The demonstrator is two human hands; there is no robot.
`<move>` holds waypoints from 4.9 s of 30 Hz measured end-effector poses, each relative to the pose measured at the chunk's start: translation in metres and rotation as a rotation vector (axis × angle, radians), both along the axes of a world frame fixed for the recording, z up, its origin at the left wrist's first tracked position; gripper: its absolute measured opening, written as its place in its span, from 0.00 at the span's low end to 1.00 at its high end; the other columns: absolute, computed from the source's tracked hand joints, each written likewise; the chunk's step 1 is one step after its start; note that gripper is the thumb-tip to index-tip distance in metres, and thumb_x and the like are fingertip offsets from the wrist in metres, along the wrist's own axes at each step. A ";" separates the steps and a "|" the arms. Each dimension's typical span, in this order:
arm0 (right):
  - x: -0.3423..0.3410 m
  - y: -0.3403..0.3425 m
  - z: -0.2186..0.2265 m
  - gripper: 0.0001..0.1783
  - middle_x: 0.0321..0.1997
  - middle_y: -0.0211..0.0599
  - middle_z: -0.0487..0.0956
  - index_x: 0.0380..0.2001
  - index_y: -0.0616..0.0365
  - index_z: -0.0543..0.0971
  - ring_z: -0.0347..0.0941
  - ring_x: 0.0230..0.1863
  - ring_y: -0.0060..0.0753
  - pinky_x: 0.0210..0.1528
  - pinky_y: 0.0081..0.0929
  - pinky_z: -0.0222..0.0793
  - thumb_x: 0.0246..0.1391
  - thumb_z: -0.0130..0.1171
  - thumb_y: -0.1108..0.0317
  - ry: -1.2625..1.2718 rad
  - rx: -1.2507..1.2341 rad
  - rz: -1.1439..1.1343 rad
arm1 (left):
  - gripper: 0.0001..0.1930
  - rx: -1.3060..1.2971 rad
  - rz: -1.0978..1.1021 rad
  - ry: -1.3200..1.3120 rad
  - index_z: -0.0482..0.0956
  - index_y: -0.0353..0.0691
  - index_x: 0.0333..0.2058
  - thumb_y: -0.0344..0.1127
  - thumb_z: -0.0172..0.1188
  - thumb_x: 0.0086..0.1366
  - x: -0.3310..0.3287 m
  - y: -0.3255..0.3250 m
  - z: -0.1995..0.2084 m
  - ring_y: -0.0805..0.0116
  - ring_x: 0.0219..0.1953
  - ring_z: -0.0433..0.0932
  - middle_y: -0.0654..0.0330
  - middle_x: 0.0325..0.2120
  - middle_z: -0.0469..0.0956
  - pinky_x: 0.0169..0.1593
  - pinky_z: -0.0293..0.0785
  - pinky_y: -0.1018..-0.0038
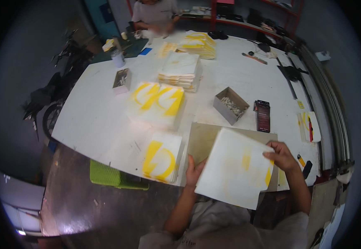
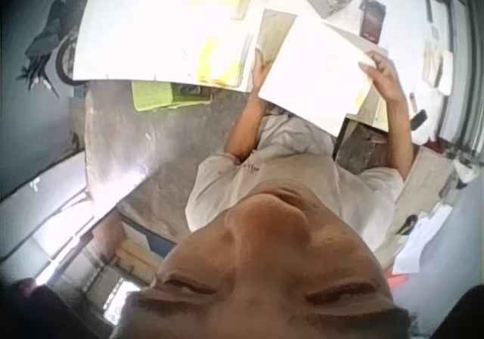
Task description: The person folds white paper sheets with yellow printed designs in half and stacks them on the table. They handle the sheets one at a time, aligning edges before folding and placing each finished piece into a growing pile.
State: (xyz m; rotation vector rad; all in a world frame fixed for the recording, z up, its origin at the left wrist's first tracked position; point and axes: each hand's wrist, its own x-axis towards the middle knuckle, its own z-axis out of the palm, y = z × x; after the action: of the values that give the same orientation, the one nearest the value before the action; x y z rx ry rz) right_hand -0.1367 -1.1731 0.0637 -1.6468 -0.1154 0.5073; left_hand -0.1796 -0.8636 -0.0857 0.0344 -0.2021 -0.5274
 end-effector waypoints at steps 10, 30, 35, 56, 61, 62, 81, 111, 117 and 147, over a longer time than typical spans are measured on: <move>-0.043 -0.011 -0.027 0.09 0.35 0.32 0.81 0.38 0.64 0.77 0.73 0.39 0.19 0.45 0.23 0.69 0.56 0.63 0.72 -0.222 -0.286 -0.061 | 0.26 1.358 0.105 -0.411 0.69 0.33 0.58 0.35 0.65 0.65 -0.013 -0.020 0.024 0.70 0.54 0.74 0.56 0.52 0.77 0.57 0.70 0.72; -0.122 0.107 -0.095 0.27 0.55 0.47 0.75 0.57 0.71 0.68 0.72 0.55 0.35 0.60 0.34 0.65 0.56 0.62 0.75 -0.214 0.112 -0.971 | 0.17 0.586 0.408 0.285 0.69 0.36 0.54 0.25 0.59 0.67 -0.047 -0.096 0.001 0.69 0.50 0.77 0.57 0.49 0.78 0.57 0.72 0.70; -0.110 0.045 -0.090 0.22 0.49 0.44 0.79 0.52 0.71 0.73 0.75 0.49 0.35 0.54 0.32 0.70 0.55 0.64 0.74 -0.494 0.012 -0.760 | 0.35 0.914 0.624 -0.077 0.53 0.36 0.68 0.33 0.60 0.67 -0.038 -0.069 -0.001 0.59 0.66 0.62 0.49 0.65 0.61 0.68 0.55 0.63; -0.125 0.031 -0.122 0.51 0.72 0.58 0.58 0.69 0.67 0.51 0.51 0.74 0.50 0.74 0.44 0.43 0.45 0.67 0.71 -0.534 0.071 -0.340 | 0.56 1.286 0.771 -0.648 0.33 0.26 0.69 0.51 0.64 0.61 -0.071 -0.061 0.021 0.46 0.75 0.34 0.35 0.71 0.33 0.72 0.35 0.58; -0.125 0.036 -0.114 0.46 0.70 0.58 0.60 0.67 0.66 0.57 0.51 0.74 0.51 0.74 0.43 0.43 0.46 0.66 0.68 -0.523 0.085 -0.453 | 0.55 1.291 0.752 -0.592 0.34 0.28 0.70 0.47 0.64 0.60 -0.073 -0.059 0.019 0.45 0.74 0.36 0.35 0.71 0.35 0.72 0.36 0.57; -0.131 0.031 -0.128 0.45 0.69 0.58 0.62 0.66 0.66 0.58 0.54 0.73 0.50 0.73 0.43 0.45 0.46 0.66 0.68 -0.544 -0.016 -0.389 | 0.55 1.314 0.751 -0.624 0.35 0.29 0.70 0.45 0.65 0.59 -0.074 -0.064 0.021 0.45 0.74 0.38 0.35 0.71 0.37 0.72 0.38 0.56; -0.105 0.034 -0.123 0.21 0.42 0.44 0.71 0.41 0.60 0.66 0.68 0.44 0.32 0.52 0.29 0.65 0.41 0.51 0.83 -0.499 0.165 -0.437 | 0.27 1.277 0.759 -0.607 0.67 0.36 0.47 0.34 0.69 0.50 -0.048 -0.053 0.009 0.64 0.38 0.69 0.55 0.37 0.69 0.45 0.67 0.71; -0.093 0.063 -0.155 0.17 0.44 0.43 0.74 0.40 0.59 0.70 0.71 0.46 0.34 0.54 0.30 0.66 0.45 0.56 0.83 -0.420 0.095 -0.532 | 0.20 1.324 0.975 -0.517 0.67 0.38 0.40 0.23 0.69 0.52 -0.035 -0.061 -0.012 0.67 0.35 0.72 0.54 0.36 0.71 0.42 0.69 0.74; -0.095 0.071 -0.143 0.17 0.44 0.42 0.74 0.41 0.59 0.69 0.71 0.46 0.34 0.54 0.31 0.66 0.46 0.58 0.82 -0.458 0.208 -0.563 | 0.19 1.332 1.042 -0.526 0.68 0.36 0.38 0.26 0.70 0.52 -0.036 -0.061 -0.009 0.66 0.34 0.73 0.53 0.34 0.71 0.40 0.70 0.74; -0.103 0.055 -0.197 0.18 0.45 0.37 0.78 0.47 0.66 0.74 0.75 0.46 0.30 0.52 0.29 0.71 0.53 0.64 0.78 -0.305 0.071 -0.559 | 0.18 1.328 0.867 -0.393 0.68 0.36 0.37 0.20 0.68 0.52 -0.033 -0.057 -0.016 0.67 0.35 0.73 0.56 0.34 0.72 0.42 0.70 0.76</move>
State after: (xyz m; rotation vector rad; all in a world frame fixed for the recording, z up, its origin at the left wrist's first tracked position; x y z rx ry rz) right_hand -0.2395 -1.1182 -0.1330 -1.5906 0.1024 -0.1715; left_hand -0.2131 -0.9204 -0.1016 1.4643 -0.1672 0.3018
